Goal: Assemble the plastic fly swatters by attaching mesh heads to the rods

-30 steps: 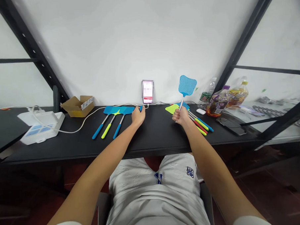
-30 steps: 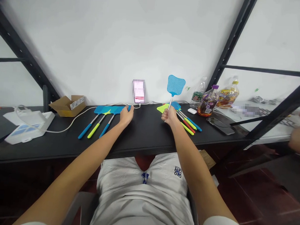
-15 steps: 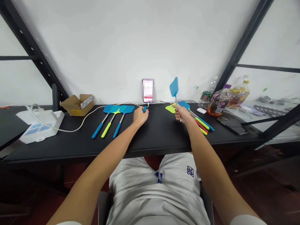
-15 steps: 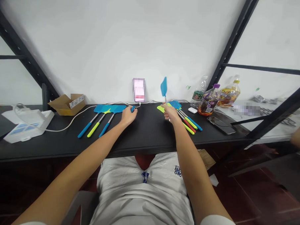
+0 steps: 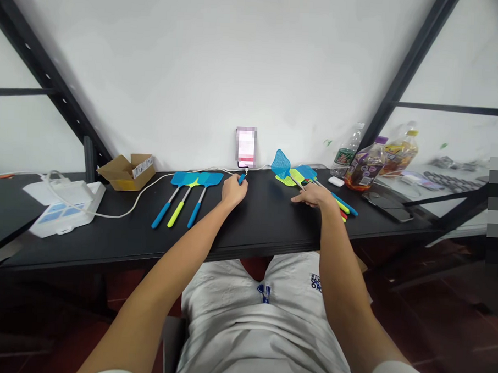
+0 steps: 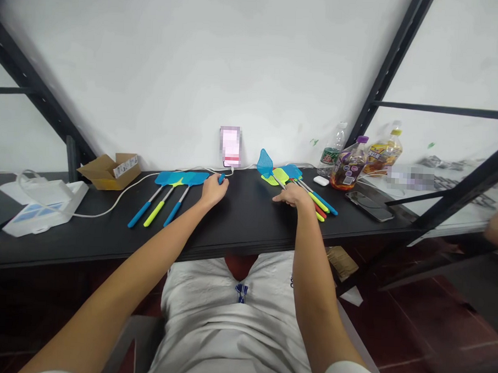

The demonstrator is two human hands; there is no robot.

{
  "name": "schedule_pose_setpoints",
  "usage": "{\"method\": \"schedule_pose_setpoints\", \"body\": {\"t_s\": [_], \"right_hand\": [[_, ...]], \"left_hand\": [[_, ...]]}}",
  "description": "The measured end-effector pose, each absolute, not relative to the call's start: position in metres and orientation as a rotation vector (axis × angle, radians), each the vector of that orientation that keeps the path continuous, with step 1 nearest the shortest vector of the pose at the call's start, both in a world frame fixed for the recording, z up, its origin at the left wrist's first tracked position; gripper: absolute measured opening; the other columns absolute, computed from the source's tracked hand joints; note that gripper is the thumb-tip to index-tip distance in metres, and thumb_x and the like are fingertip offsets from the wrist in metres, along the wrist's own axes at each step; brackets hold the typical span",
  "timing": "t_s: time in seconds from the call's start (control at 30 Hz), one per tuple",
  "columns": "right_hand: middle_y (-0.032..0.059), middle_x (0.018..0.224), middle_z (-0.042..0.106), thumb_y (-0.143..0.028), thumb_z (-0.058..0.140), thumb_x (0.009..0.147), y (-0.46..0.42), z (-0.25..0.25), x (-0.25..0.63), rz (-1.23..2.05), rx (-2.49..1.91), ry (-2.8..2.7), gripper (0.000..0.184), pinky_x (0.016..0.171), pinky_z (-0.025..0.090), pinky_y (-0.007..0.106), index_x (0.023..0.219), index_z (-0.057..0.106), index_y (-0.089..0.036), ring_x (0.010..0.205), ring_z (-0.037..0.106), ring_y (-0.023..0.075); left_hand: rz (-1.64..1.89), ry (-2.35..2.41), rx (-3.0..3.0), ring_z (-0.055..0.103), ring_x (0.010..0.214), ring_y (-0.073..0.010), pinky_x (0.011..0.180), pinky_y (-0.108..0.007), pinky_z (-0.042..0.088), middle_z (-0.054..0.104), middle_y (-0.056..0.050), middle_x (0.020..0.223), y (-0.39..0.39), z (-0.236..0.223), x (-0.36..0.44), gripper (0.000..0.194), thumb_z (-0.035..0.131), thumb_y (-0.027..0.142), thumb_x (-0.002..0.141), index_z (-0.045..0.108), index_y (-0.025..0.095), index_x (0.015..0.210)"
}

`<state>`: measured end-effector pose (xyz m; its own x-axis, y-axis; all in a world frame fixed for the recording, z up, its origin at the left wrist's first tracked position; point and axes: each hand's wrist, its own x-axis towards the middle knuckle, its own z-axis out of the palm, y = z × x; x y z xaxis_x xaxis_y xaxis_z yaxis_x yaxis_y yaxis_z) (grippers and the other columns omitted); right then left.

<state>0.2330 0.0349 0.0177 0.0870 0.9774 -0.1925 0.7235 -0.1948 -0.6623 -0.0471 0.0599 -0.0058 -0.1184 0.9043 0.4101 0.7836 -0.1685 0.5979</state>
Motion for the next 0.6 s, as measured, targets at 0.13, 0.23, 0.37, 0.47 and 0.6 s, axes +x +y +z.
{"method": "schedule_pose_setpoints", "body": {"t_s": [0.13,0.23,0.37,0.47,0.6], "right_hand": [[-0.0062,0.038,0.039,-0.027,0.090,0.054,0.039,0.013,0.235,0.884,-1.933,-1.613,0.048,0.032,0.022,0.024,0.053,0.043,-0.022,0.033,0.033,0.0080],[-0.0081,0.038,0.037,-0.023,0.092,0.049,0.040,0.011,0.235,0.910,-1.906,-1.565,0.050,0.031,0.020,0.024,0.055,0.043,-0.022,0.032,0.033,0.0075],[-0.0088,0.039,0.036,-0.019,0.090,0.055,0.043,0.009,0.236,0.890,-1.916,-1.549,0.051,0.032,0.021,0.024,0.056,0.039,-0.023,0.031,0.033,0.0079],[-0.0091,0.038,0.035,-0.015,0.088,0.058,0.047,0.007,0.237,0.938,-1.878,-1.508,0.050,0.032,0.020,0.024,0.056,0.039,-0.023,0.031,0.032,0.0079],[-0.0074,0.035,0.035,-0.016,0.088,0.059,0.048,0.007,0.239,0.985,-1.878,-1.524,0.045,0.031,0.018,0.024,0.055,0.044,-0.022,0.030,0.033,0.0082]], "left_hand": [[1.151,1.910,1.974,0.059,0.079,-0.0193,0.071,-0.029,0.039,0.065,-0.005,0.083,0.058,-0.005,-0.047,0.015,0.049,0.031,0.088,0.055,0.022,0.078],[1.140,1.911,1.972,0.059,0.080,-0.0194,0.071,-0.029,0.039,0.064,-0.005,0.083,0.056,-0.003,-0.047,0.015,0.049,0.031,0.088,0.056,0.022,0.078],[1.134,1.915,1.973,0.059,0.080,-0.0201,0.071,-0.029,0.039,0.064,-0.006,0.083,0.055,-0.002,-0.046,0.014,0.050,0.031,0.087,0.055,0.022,0.077],[1.124,1.921,1.964,0.059,0.081,-0.0200,0.071,-0.029,0.039,0.065,-0.006,0.084,0.056,-0.003,-0.046,0.015,0.050,0.032,0.087,0.056,0.022,0.078],[1.121,1.918,1.967,0.059,0.081,-0.0199,0.071,-0.029,0.039,0.064,-0.005,0.083,0.057,-0.003,-0.046,0.014,0.050,0.031,0.087,0.055,0.022,0.078]]}}
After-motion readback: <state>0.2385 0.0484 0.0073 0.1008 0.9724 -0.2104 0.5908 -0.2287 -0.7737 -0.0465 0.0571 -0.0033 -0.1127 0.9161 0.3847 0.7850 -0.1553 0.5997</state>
